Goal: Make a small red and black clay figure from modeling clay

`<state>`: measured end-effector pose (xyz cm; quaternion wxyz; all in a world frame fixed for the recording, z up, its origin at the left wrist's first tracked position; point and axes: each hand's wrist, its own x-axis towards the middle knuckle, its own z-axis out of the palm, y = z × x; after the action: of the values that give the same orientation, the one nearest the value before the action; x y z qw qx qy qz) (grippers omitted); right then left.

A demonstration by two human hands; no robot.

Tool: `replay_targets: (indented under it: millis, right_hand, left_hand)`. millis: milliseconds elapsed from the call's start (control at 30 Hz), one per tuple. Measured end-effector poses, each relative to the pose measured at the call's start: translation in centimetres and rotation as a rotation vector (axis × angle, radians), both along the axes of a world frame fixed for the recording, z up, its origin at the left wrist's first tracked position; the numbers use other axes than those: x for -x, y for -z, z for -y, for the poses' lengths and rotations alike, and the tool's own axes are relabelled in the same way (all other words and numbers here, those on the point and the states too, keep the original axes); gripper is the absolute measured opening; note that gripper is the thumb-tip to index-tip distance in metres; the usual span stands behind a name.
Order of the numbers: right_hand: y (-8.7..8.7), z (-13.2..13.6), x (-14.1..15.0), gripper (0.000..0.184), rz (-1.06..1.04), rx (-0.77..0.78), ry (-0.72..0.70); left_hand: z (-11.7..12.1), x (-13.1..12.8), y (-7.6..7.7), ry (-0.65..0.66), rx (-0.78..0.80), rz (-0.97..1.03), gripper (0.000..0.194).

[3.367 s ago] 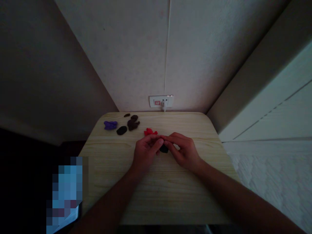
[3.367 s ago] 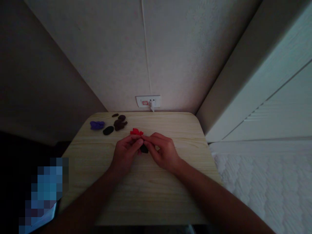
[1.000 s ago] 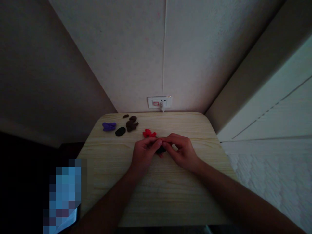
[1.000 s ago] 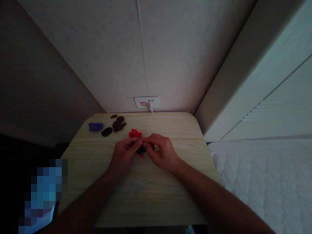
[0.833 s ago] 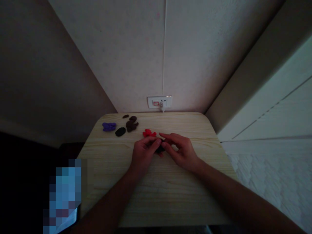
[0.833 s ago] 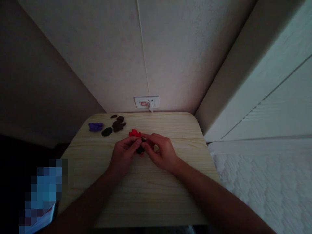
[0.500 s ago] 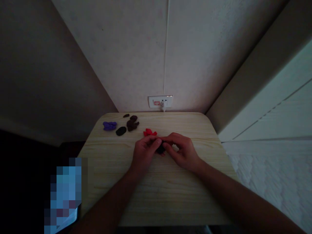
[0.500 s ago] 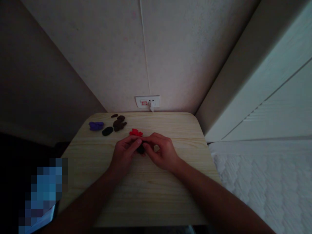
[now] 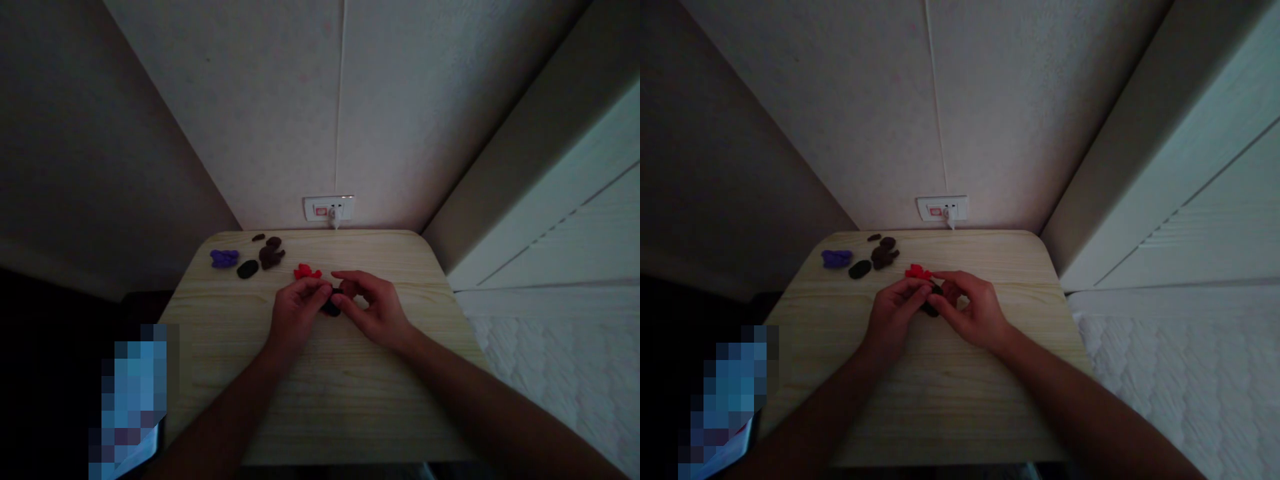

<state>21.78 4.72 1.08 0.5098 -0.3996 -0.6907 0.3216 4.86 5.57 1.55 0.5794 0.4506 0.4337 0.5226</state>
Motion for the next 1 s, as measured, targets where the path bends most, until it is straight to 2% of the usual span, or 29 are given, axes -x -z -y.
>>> replay_targets:
  millis: [200, 567, 733, 867, 1000]
  right_hand:
    - [-0.62, 0.00, 0.00, 0.021, 0.120, -0.117, 0.009]
    - [-0.41, -0.13, -0.05, 0.021, 0.069, -0.101, -0.004]
    - [0.28, -0.27, -0.16, 0.029, 0.022, -0.050, 0.057]
    - [-0.12, -0.45, -0.25, 0.016, 0.068, -0.113, 0.056]
    - [-0.51, -0.45, -0.20, 0.016, 0.081, -0.131, 0.034]
  left_hand:
    - [-0.05, 0.02, 0.22, -0.009, -0.016, 0.032, 0.018]
    - [-0.06, -0.18, 0.13, 0.000, -0.019, 0.016, 0.020]
    - [-0.11, -0.11, 0.18, -0.025, -0.025, 0.007, 0.023]
    - [-0.03, -0.01, 0.08, -0.005, -0.035, -0.028, 0.021]
    - [0.02, 0.03, 0.12, 0.000, -0.031, -0.036, 0.018]
